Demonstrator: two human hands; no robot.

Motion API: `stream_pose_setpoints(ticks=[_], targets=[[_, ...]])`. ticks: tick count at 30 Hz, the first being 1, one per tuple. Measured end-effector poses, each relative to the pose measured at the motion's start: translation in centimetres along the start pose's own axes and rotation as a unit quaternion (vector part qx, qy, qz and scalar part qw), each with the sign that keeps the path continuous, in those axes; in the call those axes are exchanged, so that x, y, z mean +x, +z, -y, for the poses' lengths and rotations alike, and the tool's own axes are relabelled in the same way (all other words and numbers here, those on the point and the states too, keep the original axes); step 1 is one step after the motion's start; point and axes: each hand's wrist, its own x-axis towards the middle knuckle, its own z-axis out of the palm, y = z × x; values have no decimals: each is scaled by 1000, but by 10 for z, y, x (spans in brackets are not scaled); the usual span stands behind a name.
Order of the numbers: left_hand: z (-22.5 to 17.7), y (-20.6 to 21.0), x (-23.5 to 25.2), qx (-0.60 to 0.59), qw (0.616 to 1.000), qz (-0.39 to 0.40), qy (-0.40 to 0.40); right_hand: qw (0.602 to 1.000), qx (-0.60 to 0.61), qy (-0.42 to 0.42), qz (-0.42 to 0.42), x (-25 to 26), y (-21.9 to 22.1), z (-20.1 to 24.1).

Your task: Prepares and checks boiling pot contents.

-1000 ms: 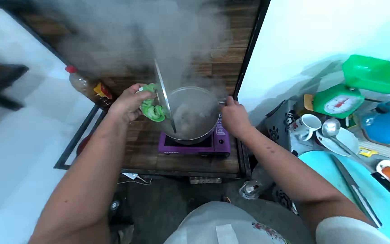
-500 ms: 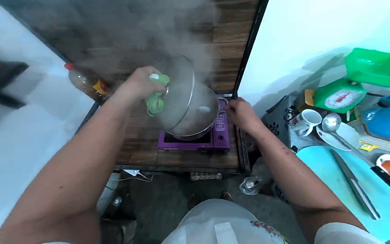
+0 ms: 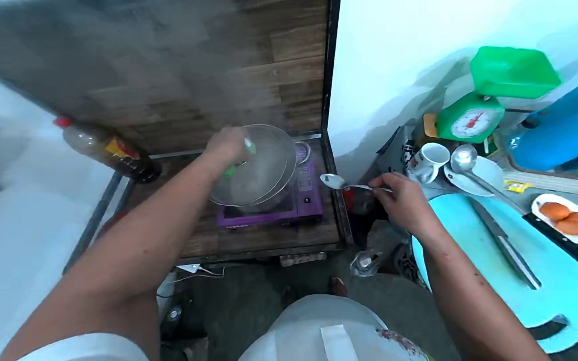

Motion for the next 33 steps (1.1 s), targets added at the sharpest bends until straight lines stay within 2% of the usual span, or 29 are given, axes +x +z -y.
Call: stream_pose_setpoints(ticks=[11, 16, 22, 27, 33], targets=[[-18, 8, 11, 26, 999, 20, -10, 999, 13, 40, -2, -19, 2, -24], [-20, 11, 12, 18, 999, 18, -28, 999, 14, 27, -20, -24, 2, -26], [-23, 6, 8, 37, 998, 41, -9, 1000, 4, 7, -27, -29, -1, -18], [-18, 9, 6, 9, 1000, 26, -5, 999, -5, -31, -45, -29, -8, -11], [-13, 9, 7, -2, 1000, 16, 1, 999, -18, -43, -27, -16, -16, 2]])
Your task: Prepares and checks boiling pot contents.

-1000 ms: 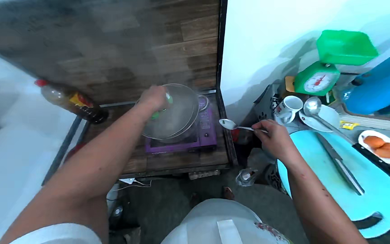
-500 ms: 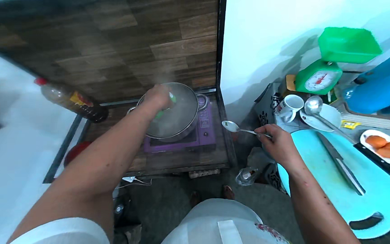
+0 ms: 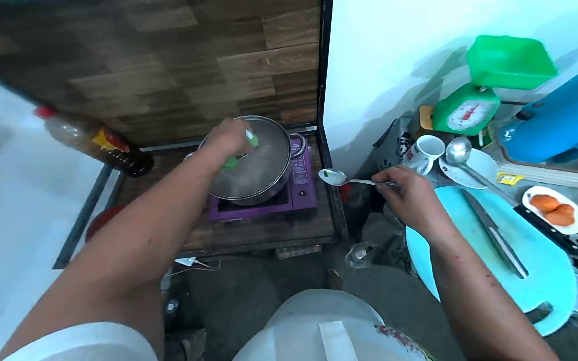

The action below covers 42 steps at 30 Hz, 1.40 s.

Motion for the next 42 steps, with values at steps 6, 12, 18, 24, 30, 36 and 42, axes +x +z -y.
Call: stream_pose_setpoints(ticks=[6, 12, 18, 24, 30, 36, 42], targets=[[32, -27, -17, -189, 981, -36, 5, 999, 20, -20, 16, 34, 7, 31], [76, -67, -69, -354, 930, -96, -38, 989, 6, -88, 115, 100, 58, 92], [134, -79, -118, -351, 920, -151, -90, 947, -169, -178, 208, 139, 121, 142], [182, -51, -149, -363, 907, -154, -146, 907, -280, -248, 194, 151, 167, 151], [203, -21, -160, -376, 899, -139, -175, 922, -242, -268, 140, 165, 155, 164], [218, 6, -157, -393, 895, -134, -164, 833, -131, -502, 193, 162, 183, 148], [218, 9, -153, -394, 893, -132, -170, 851, -179, -450, 202, 185, 142, 133]])
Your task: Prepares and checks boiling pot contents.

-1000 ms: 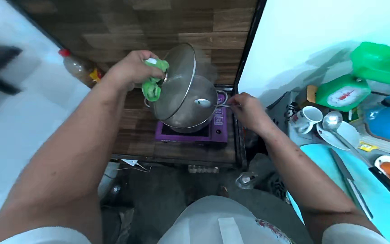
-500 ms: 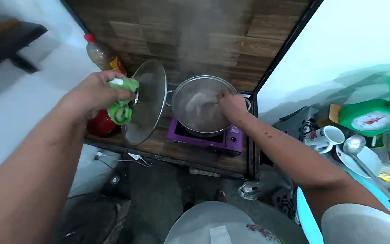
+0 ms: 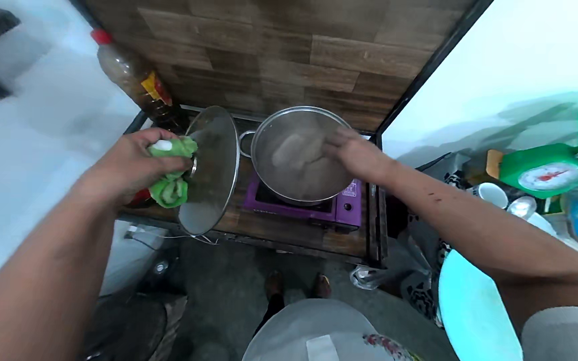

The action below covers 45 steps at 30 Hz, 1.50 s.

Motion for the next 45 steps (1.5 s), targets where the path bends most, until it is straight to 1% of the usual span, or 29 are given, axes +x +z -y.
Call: stream_pose_setpoints(ticks=[3, 4, 6, 8, 9, 10, 12, 14, 15, 17, 19, 22, 24, 27, 29, 32, 35, 37, 40, 42, 45], targets=[[2, 2, 2, -1, 1000, 1, 2, 992, -74, 100, -35, -2, -12, -12], [2, 3, 3, 1, 1000, 1, 0, 986, -95, 134, -33, -1, -11, -14], [2, 5, 5, 10, 1000, 3, -4, 976, -114, 187, 2, 0, -5, -12], [2, 6, 7, 14, 1000, 5, -8, 968, -119, 214, 49, 1, -5, -5], [3, 7, 8, 14, 1000, 6, -6, 966, -116, 222, 58, 1, -9, -1], [3, 7, 8, 12, 1000, 6, -3, 966, -112, 228, 52, 2, -14, 0], [5, 7, 9, 6, 1000, 8, 4, 966, -121, 230, 16, 7, -18, -4], [6, 8, 10, -1, 1000, 7, 7, 962, -129, 239, -2, 15, -12, -10], [5, 8, 10, -3, 1000, 7, 9, 960, -132, 246, 7, 18, -7, -12], [4, 6, 9, -5, 1000, 10, 9, 958, -112, 256, 70, 22, -3, -8], [6, 4, 10, -3, 1000, 10, 17, 955, -107, 253, 113, 19, -4, 0], [5, 2, 6, 5, 1000, 5, 20, 948, -109, 287, 83, 10, -20, 11], [6, 2, 4, 7, 1000, 4, 24, 927, -80, 351, 108, 10, -38, 16], [4, 2, 1, 9, 1000, 3, 17, 892, -14, 405, 202, 15, -47, 21], [0, 2, -2, 18, 1000, 4, 10, 884, -9, 400, 242, 18, -39, 26], [-1, 0, -4, 24, 1000, 5, 16, 878, -28, 391, 276, 22, -22, 31], [-5, -2, -7, 28, 999, 3, 29, 894, -46, 360, 263, 20, -7, 27], [-12, -3, -10, 31, 999, 4, 32, 904, -39, 353, 238, 18, -4, 24], [-26, -5, -16, 49, 998, 7, 31, 901, -9, 377, 213, 12, -17, 24], [-37, -5, -17, 54, 998, 11, 31, 904, 35, 385, 181, 1, -28, 21], [-60, -2, -17, 66, 996, 25, 54, 902, 98, 393, 148, -17, -37, 11]])
